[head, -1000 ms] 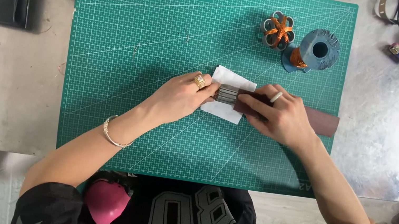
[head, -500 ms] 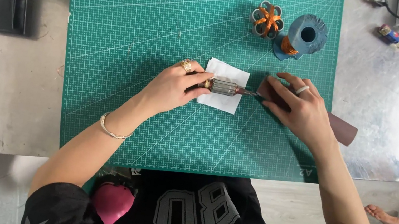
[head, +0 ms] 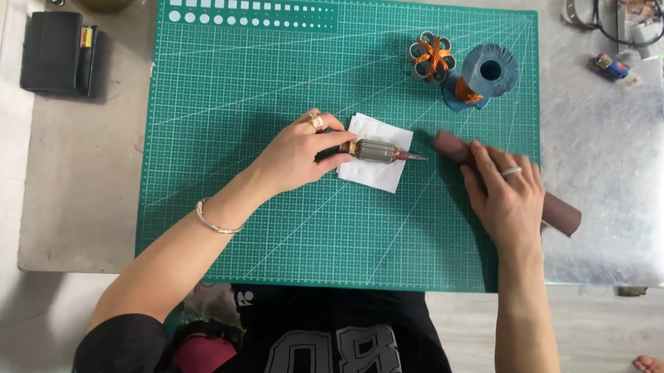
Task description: The person holds a small metal object wrapped in a white cloth and uses a sanding block to smooth its surface. They repeatedly rub the sanding block against the metal object, rotating it to work on different sides.
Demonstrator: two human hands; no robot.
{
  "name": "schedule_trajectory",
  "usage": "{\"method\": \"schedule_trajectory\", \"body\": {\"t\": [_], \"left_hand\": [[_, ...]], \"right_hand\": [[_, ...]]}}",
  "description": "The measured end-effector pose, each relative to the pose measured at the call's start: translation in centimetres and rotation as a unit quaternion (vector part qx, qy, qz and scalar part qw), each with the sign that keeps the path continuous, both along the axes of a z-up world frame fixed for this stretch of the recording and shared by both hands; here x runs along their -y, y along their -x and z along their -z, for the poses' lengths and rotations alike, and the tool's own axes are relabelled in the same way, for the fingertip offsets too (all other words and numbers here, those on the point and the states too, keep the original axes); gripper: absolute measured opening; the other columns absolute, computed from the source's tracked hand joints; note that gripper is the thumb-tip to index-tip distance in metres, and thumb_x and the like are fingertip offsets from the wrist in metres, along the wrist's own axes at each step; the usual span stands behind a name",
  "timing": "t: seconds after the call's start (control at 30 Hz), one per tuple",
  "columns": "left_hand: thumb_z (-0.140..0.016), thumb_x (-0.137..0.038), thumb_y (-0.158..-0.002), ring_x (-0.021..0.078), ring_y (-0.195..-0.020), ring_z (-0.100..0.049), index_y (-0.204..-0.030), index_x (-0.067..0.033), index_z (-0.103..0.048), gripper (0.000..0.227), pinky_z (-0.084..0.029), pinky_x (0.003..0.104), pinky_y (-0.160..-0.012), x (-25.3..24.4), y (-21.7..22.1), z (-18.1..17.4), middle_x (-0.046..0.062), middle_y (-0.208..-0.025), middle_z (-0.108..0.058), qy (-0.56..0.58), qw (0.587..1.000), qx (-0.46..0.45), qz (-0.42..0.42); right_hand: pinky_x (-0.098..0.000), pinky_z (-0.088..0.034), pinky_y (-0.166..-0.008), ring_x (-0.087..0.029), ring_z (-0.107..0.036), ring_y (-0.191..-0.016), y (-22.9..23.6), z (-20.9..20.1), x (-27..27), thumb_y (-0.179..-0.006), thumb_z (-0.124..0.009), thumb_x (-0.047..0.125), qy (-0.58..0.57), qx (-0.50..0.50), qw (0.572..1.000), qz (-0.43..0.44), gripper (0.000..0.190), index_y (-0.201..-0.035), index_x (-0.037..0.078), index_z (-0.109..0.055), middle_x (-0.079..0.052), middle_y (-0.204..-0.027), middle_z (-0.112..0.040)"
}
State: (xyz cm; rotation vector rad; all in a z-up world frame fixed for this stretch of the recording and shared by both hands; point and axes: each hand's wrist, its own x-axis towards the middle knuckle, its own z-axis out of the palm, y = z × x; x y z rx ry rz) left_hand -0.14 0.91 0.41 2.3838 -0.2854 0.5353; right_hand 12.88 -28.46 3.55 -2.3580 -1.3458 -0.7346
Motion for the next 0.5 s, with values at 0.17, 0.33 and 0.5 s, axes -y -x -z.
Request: {"method": "schedule_trajectory", "body": {"t": [0.17,0.33,0.5], "left_hand": [[-0.069,-0.025,-0.087,0.0246,-0.087,-0.059,-0.104,-0.0076,-0.068,0.025,-0.052,0.032,-0.076,-0.4,0.2,0.3,0.008,-0.093,-0.06,0.003,1.0,-0.009,0.003],[-0.067,-0.026,-0.088,0.0255,-0.085,-0.059,-0.103,-0.0075,-0.068,0.024,-0.052,0.033,-0.076,-0.6,-0.1,0.8,0.008,-0.091,-0.06,-0.002,1.0,-0.007,0.007],[-0.064,-0.027,-0.091,0.0253,-0.083,-0.059,-0.105,-0.0065,-0.068,0.026,-0.051,0.034,-0.075,-0.5,-0.1,1.0,0.008,-0.089,-0.059,-0.021,1.0,-0.014,0.001]], "right_hand": [[-0.0359,-0.05,-0.074,-0.028,-0.063,-0.089,0.4,-0.3,-0.4,-0.074,-0.079,0.016,-0.018,-0.018,1.0,-0.001,0.043,-0.115,0.006,-0.069,-0.01,-0.106,-0.066],[-0.0346,-0.05,-0.076,-0.03,-0.063,-0.093,0.3,0.0,0.5,-0.073,-0.082,0.016,-0.028,-0.049,0.998,0.012,0.046,-0.116,0.005,-0.068,-0.011,-0.106,-0.066],[-0.0334,-0.046,-0.078,-0.026,-0.061,-0.096,1.1,-0.9,1.4,-0.075,-0.082,0.023,0.043,-0.059,0.994,0.085,0.045,-0.116,0.009,-0.07,-0.006,-0.101,-0.067]]}}
